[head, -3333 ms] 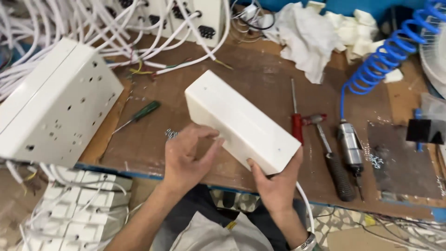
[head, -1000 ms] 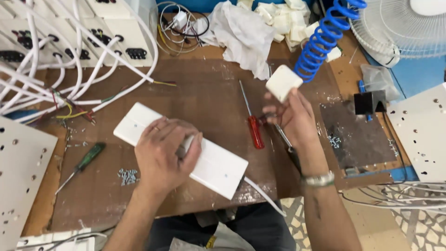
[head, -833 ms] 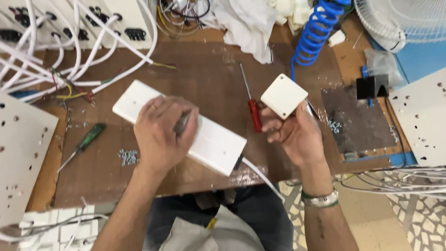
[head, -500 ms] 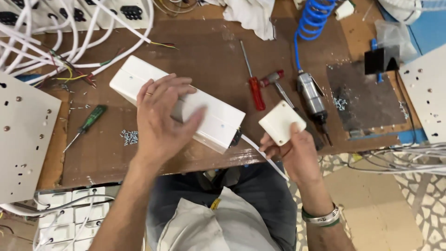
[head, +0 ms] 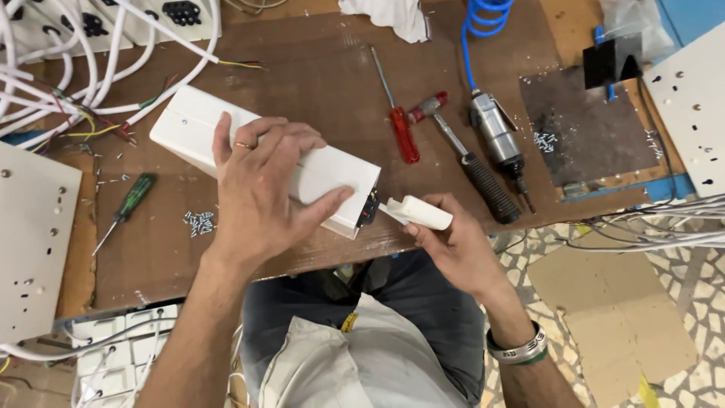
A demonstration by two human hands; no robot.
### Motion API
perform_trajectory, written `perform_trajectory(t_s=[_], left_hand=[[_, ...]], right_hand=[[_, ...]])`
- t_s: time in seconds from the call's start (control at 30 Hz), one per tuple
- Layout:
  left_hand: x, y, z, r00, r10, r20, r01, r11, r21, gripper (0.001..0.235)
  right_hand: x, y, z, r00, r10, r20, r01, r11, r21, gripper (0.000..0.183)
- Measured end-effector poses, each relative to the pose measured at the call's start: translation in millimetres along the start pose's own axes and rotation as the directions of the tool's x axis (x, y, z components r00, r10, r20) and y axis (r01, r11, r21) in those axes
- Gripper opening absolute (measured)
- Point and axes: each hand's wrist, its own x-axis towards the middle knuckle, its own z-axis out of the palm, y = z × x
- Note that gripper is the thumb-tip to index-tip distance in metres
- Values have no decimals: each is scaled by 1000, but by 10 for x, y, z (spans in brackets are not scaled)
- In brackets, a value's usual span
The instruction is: The person assembles a white rectangular electrical enclosure at a workbench. They drill holes in the box with a power drill, tap it with a hammer, drive screws into the casing, thread a white cable through an opening, and fasten a small cover plate onto the box with a screwdriver.
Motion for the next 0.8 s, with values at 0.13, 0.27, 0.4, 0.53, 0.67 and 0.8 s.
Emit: perform_trajectory(t_s=[0.13, 0.27, 0.4, 0.53, 0.67, 0.8], left_hand=[[11, 43, 9, 998, -9, -55, 10, 1000, 20, 40], [-16, 36, 8, 999, -19, -44, 20, 1000, 21, 39], [-22, 70, -6, 999, -30, -44, 31, 999, 20, 36], [-24, 86, 6, 997, -35, -62, 37, 999, 25, 34], [-24, 87, 10, 997, -48, -63, 49, 999, 22, 35], [-28, 80, 16, 997, -30, -76, 33, 999, 32, 33]], right_hand=[[-10, -76, -52, 999, 13, -38, -13, 1000, -9, 25], [-54, 28, -73, 998, 50, -38, -45, 993, 106, 29], [-68, -23, -76, 999, 44, 9, -44, 936, 349, 51], [-68, -80, -103, 999, -6, 49, -11, 940, 342, 59], [-45, -75, -106, 998, -42, 55, 20, 936, 351, 59], [-18, 79, -130, 999, 36, 4, -35, 939, 342, 37]])
